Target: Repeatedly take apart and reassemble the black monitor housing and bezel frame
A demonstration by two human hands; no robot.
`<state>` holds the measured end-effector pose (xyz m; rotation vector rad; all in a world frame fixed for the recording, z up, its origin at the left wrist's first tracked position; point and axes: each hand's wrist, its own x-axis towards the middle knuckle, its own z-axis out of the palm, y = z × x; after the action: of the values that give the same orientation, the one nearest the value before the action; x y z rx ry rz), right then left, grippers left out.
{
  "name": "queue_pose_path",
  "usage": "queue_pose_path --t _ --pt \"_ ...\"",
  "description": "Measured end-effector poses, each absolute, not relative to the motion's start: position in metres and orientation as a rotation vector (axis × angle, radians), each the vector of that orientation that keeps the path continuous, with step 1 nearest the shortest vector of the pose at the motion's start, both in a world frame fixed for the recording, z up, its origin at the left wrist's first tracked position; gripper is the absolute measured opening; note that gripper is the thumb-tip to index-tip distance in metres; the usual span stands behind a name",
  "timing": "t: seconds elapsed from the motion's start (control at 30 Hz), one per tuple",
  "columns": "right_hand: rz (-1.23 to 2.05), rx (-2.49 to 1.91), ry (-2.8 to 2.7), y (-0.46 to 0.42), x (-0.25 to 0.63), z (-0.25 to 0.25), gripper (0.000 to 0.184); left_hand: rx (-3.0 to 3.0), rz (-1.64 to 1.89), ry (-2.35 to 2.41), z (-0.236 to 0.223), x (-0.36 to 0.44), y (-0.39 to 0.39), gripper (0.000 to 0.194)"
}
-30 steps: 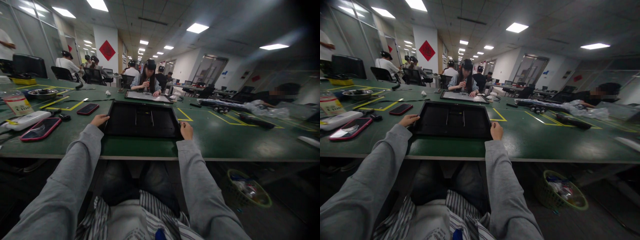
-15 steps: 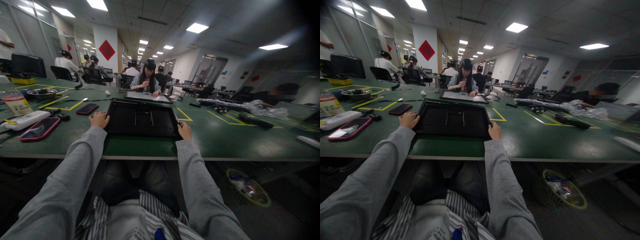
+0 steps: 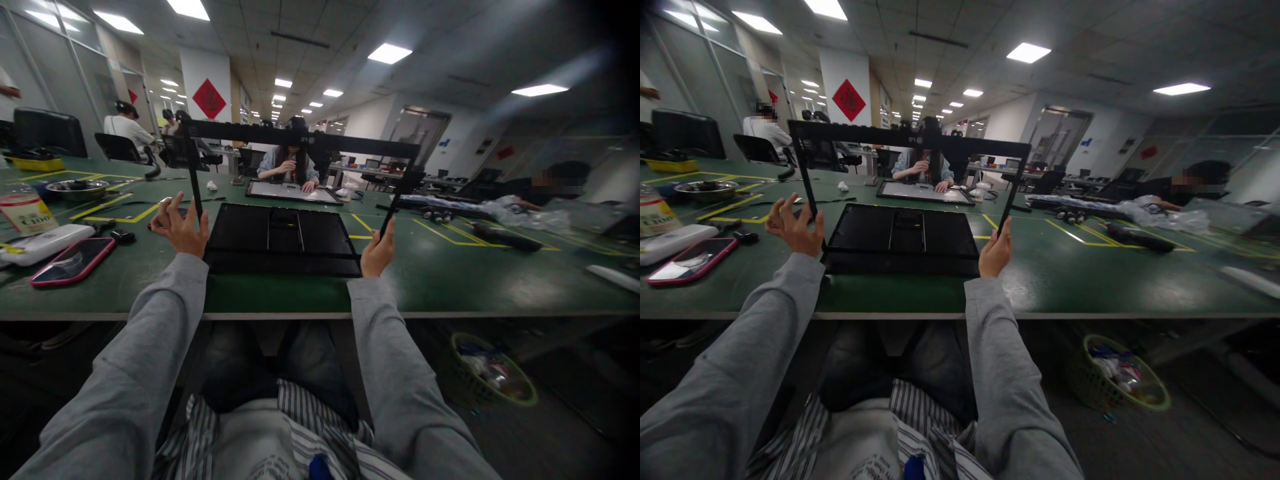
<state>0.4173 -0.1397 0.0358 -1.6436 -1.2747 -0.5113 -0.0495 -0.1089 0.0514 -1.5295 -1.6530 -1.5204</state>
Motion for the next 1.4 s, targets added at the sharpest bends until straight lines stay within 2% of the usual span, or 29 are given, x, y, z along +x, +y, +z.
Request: queue_pose_path --t 0.33,0.87,1.4 --pt "-0.155 -2.045 -1.442 -0.115 0.434 0.006 0.053 -1.903 -1.267 -1.883 0.023 -0.062 -0.08 0.022" --pt "-0.038 -2.034 -1.479 -0.116 0.436 0.005 0.049 -1.931 -0.974 -2.099 0.011 -0.075 -0.063 0.032" --pt "-0.021 -2.053 -1.516 -0.114 0.433 0.001 0.051 -1.843 -0.905 -2.217 0.007 -0.064 -0.062 0.037"
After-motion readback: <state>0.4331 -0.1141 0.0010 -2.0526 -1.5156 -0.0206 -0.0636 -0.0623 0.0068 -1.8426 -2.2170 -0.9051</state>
